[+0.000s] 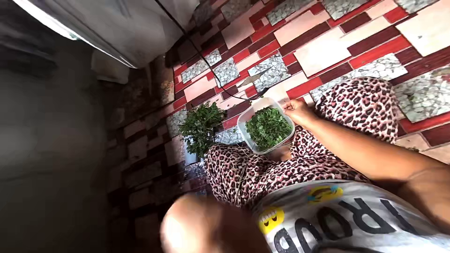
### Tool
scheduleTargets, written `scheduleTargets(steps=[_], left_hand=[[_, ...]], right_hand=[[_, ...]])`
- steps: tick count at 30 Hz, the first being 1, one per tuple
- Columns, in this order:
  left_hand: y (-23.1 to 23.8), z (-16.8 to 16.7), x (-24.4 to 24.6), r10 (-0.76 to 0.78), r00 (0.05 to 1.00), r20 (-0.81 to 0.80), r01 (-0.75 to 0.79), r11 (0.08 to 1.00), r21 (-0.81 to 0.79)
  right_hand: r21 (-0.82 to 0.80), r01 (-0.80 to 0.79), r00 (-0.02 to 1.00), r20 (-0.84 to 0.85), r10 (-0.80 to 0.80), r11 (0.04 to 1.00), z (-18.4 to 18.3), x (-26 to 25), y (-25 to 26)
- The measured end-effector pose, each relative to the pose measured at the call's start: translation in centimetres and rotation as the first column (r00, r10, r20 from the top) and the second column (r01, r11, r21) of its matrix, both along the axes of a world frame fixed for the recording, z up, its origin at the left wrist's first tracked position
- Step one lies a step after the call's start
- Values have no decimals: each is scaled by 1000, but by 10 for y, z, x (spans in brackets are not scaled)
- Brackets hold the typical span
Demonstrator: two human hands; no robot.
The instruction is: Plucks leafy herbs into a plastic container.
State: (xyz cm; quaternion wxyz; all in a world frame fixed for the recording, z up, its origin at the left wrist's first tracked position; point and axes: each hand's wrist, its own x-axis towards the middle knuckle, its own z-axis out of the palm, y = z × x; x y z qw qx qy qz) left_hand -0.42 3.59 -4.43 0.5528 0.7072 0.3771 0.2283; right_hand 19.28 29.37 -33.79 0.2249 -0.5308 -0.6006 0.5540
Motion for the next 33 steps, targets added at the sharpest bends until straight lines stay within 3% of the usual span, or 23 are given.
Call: scheduleTargets(steps=[1, 2, 3, 4, 5, 6, 12, 14, 16, 19, 22, 24, 26, 29, 33], left_hand=[[37, -48, 1, 72, 967, 246, -88, 995, 55], [74, -85, 0, 143, 960, 242, -175, 978, 117], [101, -119, 0, 277, 954, 115, -293, 944, 153], [118, -146, 0, 407, 899, -163, -376, 906, 193], [130, -168, 2, 453, 762, -463, -393, 891, 225], [138, -188, 4, 430, 640, -637, -379, 897, 225], [141, -232, 8, 267, 391, -881, -421, 903, 87], [143, -233, 5, 220, 369, -903, -443, 896, 37], [140, -223, 3, 252, 432, -866, -471, 882, 22], [134, -205, -2, 436, 577, -691, -555, 829, 60], [127, -207, -13, 588, 698, -409, -692, 700, -175], [125, -213, -16, 731, 657, -186, -720, 535, -441], [122, -216, -19, 784, 614, -87, -670, 460, -583], [119, -219, -18, 823, 568, -6, -626, 428, -653], [113, -224, -12, 848, 522, 91, -574, 428, -698]], right_hand=[[6, -6, 1000, -2, 6, 1000, 1, 0, 1], [8, -16, 1000, -5, 16, 1000, 1, 2, 0], [8, -26, 1000, -9, 26, 1000, 1, 3, -2], [9, -36, 999, -8, 36, 999, 1, 4, -3], [-6, -35, 999, -16, 35, 999, 2, 3, -3], [-17, -28, 999, -26, 28, 999, 2, 2, -3], [-54, -28, 999, -25, 27, 998, 4, 0, -2], [-69, -39, 999, -19, 38, 997, 8, -1, -2], [-82, -35, 999, -32, 32, 996, 9, 0, -3], [-87, -3, 998, -70, -3, 996, 8, 3, -2], [7, 66, 992, -110, -65, 998, 10, 3, -3], [120, 117, 986, -131, -101, 986, 19, 3, -1], [253, 105, 987, -148, -68, 962, 33, 2, -4], [451, -27, 979, -170, 116, 892, 58, -6, -4], [482, -203, 927, -186, 326, 852, 90, -30, 6]])
